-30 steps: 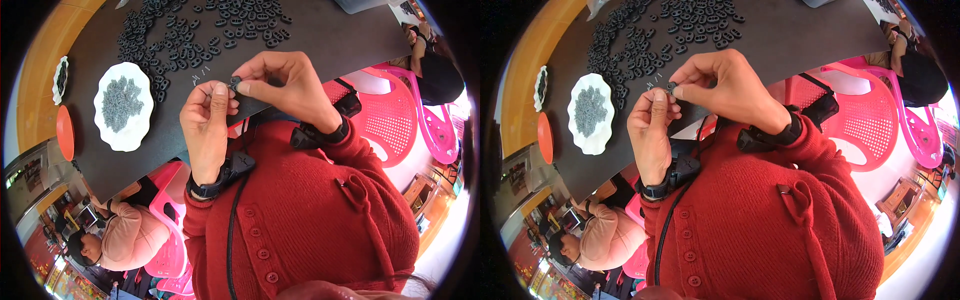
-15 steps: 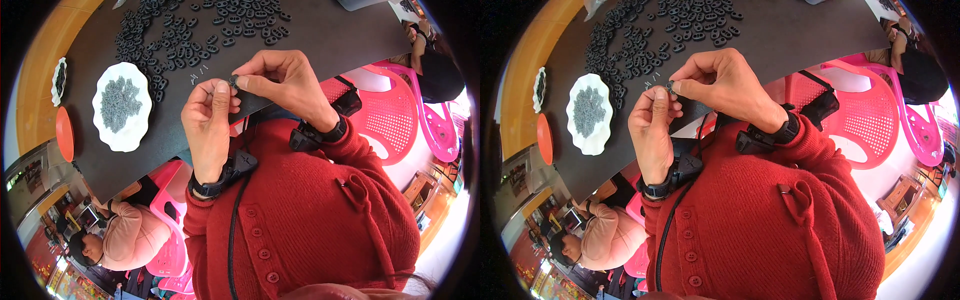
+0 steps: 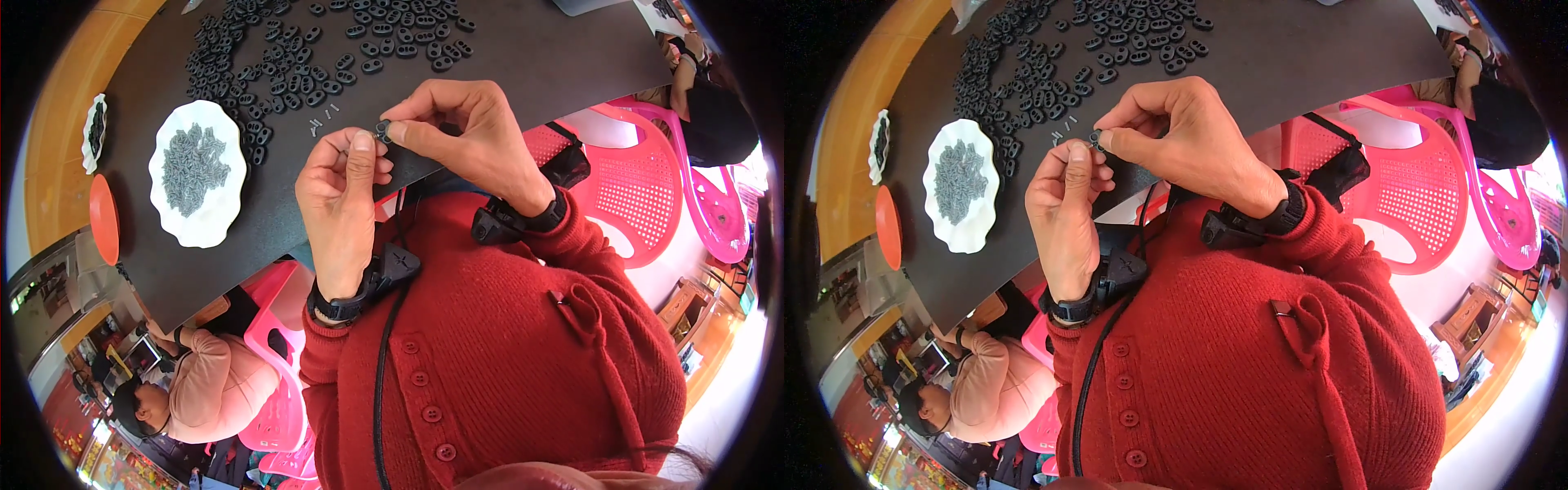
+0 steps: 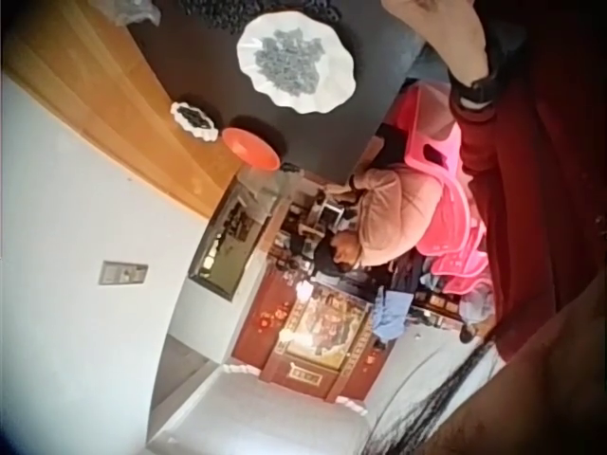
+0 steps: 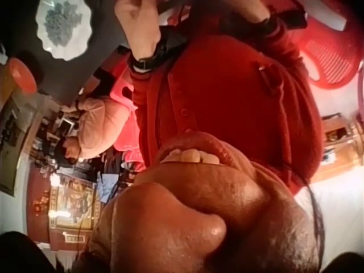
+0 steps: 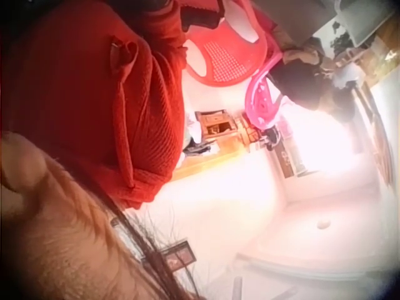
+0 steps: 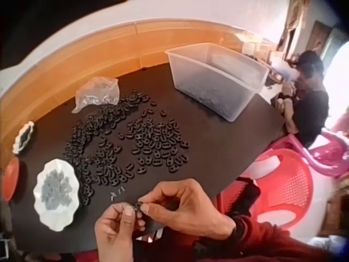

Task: Joining small black plastic ring components together to form a larger mesh or structure.

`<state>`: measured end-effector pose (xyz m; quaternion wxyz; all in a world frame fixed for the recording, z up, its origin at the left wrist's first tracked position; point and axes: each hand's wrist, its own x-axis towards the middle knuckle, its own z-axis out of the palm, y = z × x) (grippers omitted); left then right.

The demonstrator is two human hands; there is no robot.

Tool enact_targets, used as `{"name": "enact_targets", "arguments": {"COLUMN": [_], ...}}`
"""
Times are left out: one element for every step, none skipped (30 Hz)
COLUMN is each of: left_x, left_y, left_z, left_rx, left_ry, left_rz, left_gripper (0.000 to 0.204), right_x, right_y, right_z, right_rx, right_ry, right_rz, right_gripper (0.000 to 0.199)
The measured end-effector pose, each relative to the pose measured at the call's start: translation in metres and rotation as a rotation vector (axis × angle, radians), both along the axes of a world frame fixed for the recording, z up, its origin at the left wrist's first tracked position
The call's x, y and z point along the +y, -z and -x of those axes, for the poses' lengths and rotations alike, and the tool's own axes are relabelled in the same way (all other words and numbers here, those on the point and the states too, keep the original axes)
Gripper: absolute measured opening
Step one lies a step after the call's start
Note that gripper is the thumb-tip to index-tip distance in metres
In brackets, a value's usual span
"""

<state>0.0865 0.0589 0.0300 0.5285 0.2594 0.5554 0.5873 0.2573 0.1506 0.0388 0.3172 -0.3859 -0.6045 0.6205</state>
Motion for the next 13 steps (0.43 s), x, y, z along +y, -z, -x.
{"name": "enact_targets", "arguments": {"left_x": [0.0004, 0.0009, 0.0013, 0.0013, 0.0013, 0.0013, 0.0015, 0.0017, 0.0018, 0.0018, 0.0017, 0.0016, 0.0012], "left_y": [-0.0007, -0.0016, -0.0023, -0.0021, -0.0018, -0.0016, -0.0016, -0.0016, -0.0016, -0.0015, -0.0013, -0.0010, -0.0007], "left_z": [0.0001, 0.0003, 0.0005, 0.0009, 0.0016, 0.0022, 0.0025, 0.0028, 0.0029, 0.0027, 0.0023, 0.0021, 0.0025], "left_rx": [0.000, 0.014, 0.029, 0.029, 0.033, 0.037, 0.037, 0.043, 0.049, 0.049, 0.035, 0.022, 0.038], "left_ry": [0.001, 0.005, 0.010, 0.010, 0.004, -0.001, -0.001, -0.001, -0.001, 0.000, 0.006, 0.012, 0.011], "left_rz": [0.000, -0.001, -0.003, -0.003, -0.004, -0.005, -0.005, 0.000, 0.005, 0.005, -0.001, -0.008, 0.007], "left_gripper": [0.023, 0.023, 0.023, 0.023, 0.023, 0.023, 0.023, 0.023, 0.023, 0.023, 0.023, 0.023, 0.023], "right_x": [-0.0004, -0.0005, -0.0003, 0.0001, 0.0004, 0.0003, -0.0002, -0.0005, -0.0003, 0.0000, 0.0000, -0.0003, -0.0006], "right_y": [0.0001, -0.0002, -0.0010, -0.0014, -0.0020, -0.0034, -0.0052, -0.0061, -0.0055, -0.0044, -0.0033, -0.0025, -0.0017], "right_z": [0.0008, 0.0012, 0.0013, 0.0013, 0.0012, 0.0010, 0.0006, 0.0004, 0.0007, 0.0014, 0.0020, 0.0022, 0.0025], "right_rx": [0.020, 0.039, 0.039, 0.026, 0.013, 0.013, 0.016, 0.018, 0.018, 0.012, 0.007, 0.008, 0.009], "right_ry": [0.007, 0.014, 0.015, 0.014, 0.013, 0.013, 0.013, 0.014, 0.014, 0.010, 0.006, 0.007, 0.006], "right_rz": [0.017, 0.034, 0.034, 0.012, -0.011, -0.011, -0.009, -0.007, -0.007, -0.030, -0.053, -0.050, -0.047], "right_gripper": [0.015, 0.015, 0.015, 0.016, 0.016, 0.016, 0.016, 0.017, 0.017, 0.016, 0.016, 0.016, 0.016]}}
